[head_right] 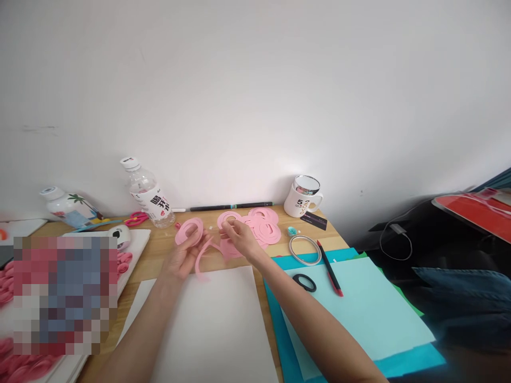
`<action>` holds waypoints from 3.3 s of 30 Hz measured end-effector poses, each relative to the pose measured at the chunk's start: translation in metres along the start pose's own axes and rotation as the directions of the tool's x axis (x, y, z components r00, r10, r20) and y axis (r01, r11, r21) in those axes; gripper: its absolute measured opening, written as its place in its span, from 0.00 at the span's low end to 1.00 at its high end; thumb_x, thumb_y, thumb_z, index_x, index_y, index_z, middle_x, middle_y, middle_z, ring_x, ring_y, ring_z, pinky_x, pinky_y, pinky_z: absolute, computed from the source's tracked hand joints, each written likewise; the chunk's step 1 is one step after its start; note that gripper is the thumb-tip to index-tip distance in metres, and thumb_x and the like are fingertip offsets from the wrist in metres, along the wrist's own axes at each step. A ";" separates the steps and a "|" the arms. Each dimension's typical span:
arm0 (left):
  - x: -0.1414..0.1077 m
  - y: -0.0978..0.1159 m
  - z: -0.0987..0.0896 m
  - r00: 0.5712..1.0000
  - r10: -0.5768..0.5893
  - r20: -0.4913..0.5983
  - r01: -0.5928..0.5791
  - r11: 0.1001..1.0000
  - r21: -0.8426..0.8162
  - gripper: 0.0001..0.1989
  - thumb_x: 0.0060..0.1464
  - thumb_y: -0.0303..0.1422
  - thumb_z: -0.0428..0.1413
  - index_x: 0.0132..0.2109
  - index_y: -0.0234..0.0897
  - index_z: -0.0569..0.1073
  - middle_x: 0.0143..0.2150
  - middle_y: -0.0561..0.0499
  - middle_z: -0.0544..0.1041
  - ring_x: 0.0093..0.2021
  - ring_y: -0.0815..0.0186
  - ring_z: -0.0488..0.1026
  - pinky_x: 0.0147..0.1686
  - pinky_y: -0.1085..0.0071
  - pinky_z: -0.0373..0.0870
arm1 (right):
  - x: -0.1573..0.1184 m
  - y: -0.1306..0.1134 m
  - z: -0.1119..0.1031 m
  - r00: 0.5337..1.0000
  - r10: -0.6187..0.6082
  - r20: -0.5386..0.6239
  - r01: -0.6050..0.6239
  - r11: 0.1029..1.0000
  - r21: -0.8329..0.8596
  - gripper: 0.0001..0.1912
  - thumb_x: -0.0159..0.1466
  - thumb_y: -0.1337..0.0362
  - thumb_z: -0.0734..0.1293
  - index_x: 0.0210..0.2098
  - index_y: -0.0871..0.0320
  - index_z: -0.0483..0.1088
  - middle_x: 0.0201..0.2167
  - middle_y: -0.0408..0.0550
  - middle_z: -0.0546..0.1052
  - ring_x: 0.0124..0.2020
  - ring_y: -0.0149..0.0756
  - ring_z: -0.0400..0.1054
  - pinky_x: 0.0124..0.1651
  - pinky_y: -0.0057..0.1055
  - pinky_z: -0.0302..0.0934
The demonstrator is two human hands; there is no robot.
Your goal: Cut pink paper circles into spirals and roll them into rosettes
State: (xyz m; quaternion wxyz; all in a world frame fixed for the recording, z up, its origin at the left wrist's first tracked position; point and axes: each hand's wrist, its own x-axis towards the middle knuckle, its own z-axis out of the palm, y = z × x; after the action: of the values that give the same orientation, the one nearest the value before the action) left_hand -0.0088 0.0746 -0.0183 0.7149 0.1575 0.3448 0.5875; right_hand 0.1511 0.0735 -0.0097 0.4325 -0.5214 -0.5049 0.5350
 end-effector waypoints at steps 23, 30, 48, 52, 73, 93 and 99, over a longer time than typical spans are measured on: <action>0.010 0.003 -0.007 0.944 0.286 -0.164 -0.278 0.958 0.071 0.11 0.36 0.21 0.62 0.31 0.34 0.72 0.30 0.53 0.76 0.33 0.64 0.75 0.36 0.65 0.73 | 0.009 -0.012 -0.026 0.975 -0.212 -0.061 0.194 0.958 -0.213 0.09 0.54 0.60 0.66 0.27 0.59 0.66 0.24 0.44 0.72 0.24 0.31 0.69 0.27 0.28 0.67; 0.003 -0.001 -0.002 0.981 0.191 -0.044 -0.180 0.967 0.182 0.13 0.36 0.21 0.62 0.33 0.33 0.73 0.32 0.51 0.77 0.32 0.62 0.76 0.29 0.70 0.72 | 0.003 -0.029 -0.024 0.929 -0.295 -0.222 0.248 0.944 -0.216 0.06 0.58 0.61 0.62 0.31 0.56 0.60 0.25 0.44 0.75 0.23 0.32 0.71 0.27 0.30 0.67; -0.004 -0.001 -0.001 0.979 -0.134 0.154 0.086 0.956 0.280 0.11 0.48 0.34 0.59 0.37 0.29 0.74 0.39 0.39 0.78 0.41 0.56 0.74 0.41 0.59 0.74 | 0.000 -0.076 -0.043 0.862 -0.342 0.374 0.449 0.859 -0.247 0.07 0.57 0.66 0.63 0.35 0.60 0.70 0.32 0.47 0.77 0.35 0.34 0.71 0.40 0.32 0.64; -0.006 -0.003 -0.001 0.957 -0.208 0.203 0.146 0.948 0.285 0.12 0.48 0.33 0.59 0.39 0.29 0.74 0.42 0.37 0.77 0.45 0.53 0.73 0.43 0.58 0.72 | -0.006 -0.074 -0.030 0.822 -0.349 0.450 0.437 0.894 -0.105 0.06 0.57 0.65 0.64 0.34 0.59 0.70 0.32 0.48 0.76 0.35 0.35 0.71 0.40 0.34 0.64; -0.012 0.003 0.003 0.928 -0.265 0.262 0.193 0.944 0.269 0.15 0.45 0.24 0.60 0.44 0.28 0.73 0.43 0.38 0.77 0.46 0.52 0.73 0.46 0.59 0.70 | -0.003 -0.069 -0.023 0.769 -0.413 0.488 0.567 0.793 -0.221 0.06 0.56 0.70 0.63 0.25 0.57 0.69 0.41 0.47 0.73 0.44 0.36 0.67 0.49 0.36 0.60; -0.008 0.002 -0.001 0.922 -0.187 0.338 0.146 0.979 0.143 0.21 0.43 0.17 0.58 0.48 0.27 0.71 0.47 0.36 0.75 0.52 0.51 0.68 0.54 0.53 0.63 | -0.007 -0.023 -0.017 0.891 -0.425 0.160 0.453 0.807 -0.380 0.09 0.58 0.60 0.64 0.25 0.58 0.69 0.25 0.44 0.73 0.28 0.31 0.66 0.31 0.28 0.61; -0.009 0.000 0.000 0.907 -0.227 0.355 0.173 0.969 0.178 0.25 0.47 0.18 0.56 0.54 0.30 0.66 0.49 0.39 0.74 0.52 0.52 0.68 0.54 0.52 0.61 | 0.001 -0.061 -0.028 0.757 -0.548 0.357 0.564 0.271 -0.780 0.08 0.63 0.69 0.59 0.34 0.60 0.70 0.29 0.46 0.75 0.27 0.29 0.65 0.30 0.25 0.56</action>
State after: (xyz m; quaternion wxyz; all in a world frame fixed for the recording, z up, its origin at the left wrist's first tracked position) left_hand -0.0100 0.0661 -0.0155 0.8107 0.2803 0.2583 0.4444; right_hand 0.1748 0.0843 0.0526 0.2702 -0.4485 -0.8514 0.0309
